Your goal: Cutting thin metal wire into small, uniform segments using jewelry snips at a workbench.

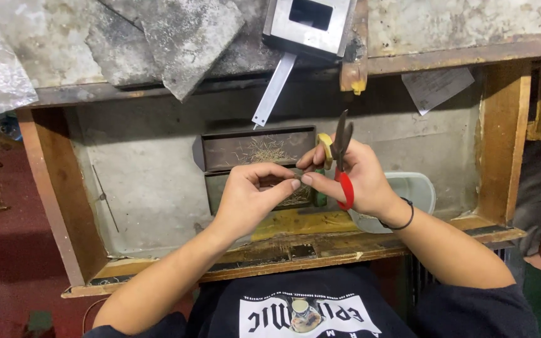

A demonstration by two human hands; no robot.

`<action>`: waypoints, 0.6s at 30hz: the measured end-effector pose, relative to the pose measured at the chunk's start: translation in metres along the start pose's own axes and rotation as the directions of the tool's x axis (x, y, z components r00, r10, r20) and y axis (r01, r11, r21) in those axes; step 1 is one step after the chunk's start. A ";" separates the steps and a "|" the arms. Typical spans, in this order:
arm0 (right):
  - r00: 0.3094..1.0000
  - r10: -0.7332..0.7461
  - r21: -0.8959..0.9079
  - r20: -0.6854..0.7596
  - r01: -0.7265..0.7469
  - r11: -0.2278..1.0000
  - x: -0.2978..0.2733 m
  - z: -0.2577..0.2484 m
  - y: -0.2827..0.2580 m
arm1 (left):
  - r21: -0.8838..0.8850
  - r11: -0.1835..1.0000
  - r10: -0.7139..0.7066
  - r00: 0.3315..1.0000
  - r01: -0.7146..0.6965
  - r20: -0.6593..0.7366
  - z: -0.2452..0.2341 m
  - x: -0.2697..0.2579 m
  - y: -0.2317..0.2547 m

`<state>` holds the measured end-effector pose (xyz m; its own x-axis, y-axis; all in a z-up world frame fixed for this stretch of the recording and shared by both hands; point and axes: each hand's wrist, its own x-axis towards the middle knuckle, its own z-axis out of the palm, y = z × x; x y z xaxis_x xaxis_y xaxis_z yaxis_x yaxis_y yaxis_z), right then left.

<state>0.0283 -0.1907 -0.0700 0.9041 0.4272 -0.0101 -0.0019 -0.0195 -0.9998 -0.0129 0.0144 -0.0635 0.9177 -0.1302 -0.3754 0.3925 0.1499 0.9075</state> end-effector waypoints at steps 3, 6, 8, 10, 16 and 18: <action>1.000 0.002 -0.064 0.002 -0.002 0.998 -0.001 0.001 -0.001 | 0.047 0.998 -0.031 0.999 0.031 0.012 0.004 0.000 0.005; 1.000 -0.011 -0.142 -0.004 0.011 0.990 -0.002 0.004 -0.006 | 0.084 0.996 -0.030 1.000 0.029 0.008 0.004 -0.001 0.002; 1.000 -0.008 -0.164 -0.012 0.006 0.987 -0.003 0.003 -0.003 | 0.100 0.995 -0.029 0.999 0.027 0.016 0.005 -0.002 0.005; 1.000 -0.004 -0.184 -0.018 0.001 0.983 -0.004 0.004 -0.001 | 0.116 0.993 -0.028 0.999 0.025 0.023 0.006 -0.002 0.007; 0.997 0.060 -0.172 -0.055 -0.069 0.983 -0.004 0.008 -0.001 | 0.134 0.988 -0.079 0.996 0.073 0.042 0.005 0.002 -0.001; 0.994 0.098 -0.165 -0.053 -0.105 0.981 -0.005 0.007 0.003 | 0.125 0.990 -0.069 0.995 0.060 0.066 0.003 0.004 -0.005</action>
<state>0.0214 -0.1868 -0.0732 0.9208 0.3750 -0.1070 -0.0268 -0.2130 -0.9767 -0.0108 0.0105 -0.0689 0.8823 -0.2044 -0.4239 0.4364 0.0181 0.8996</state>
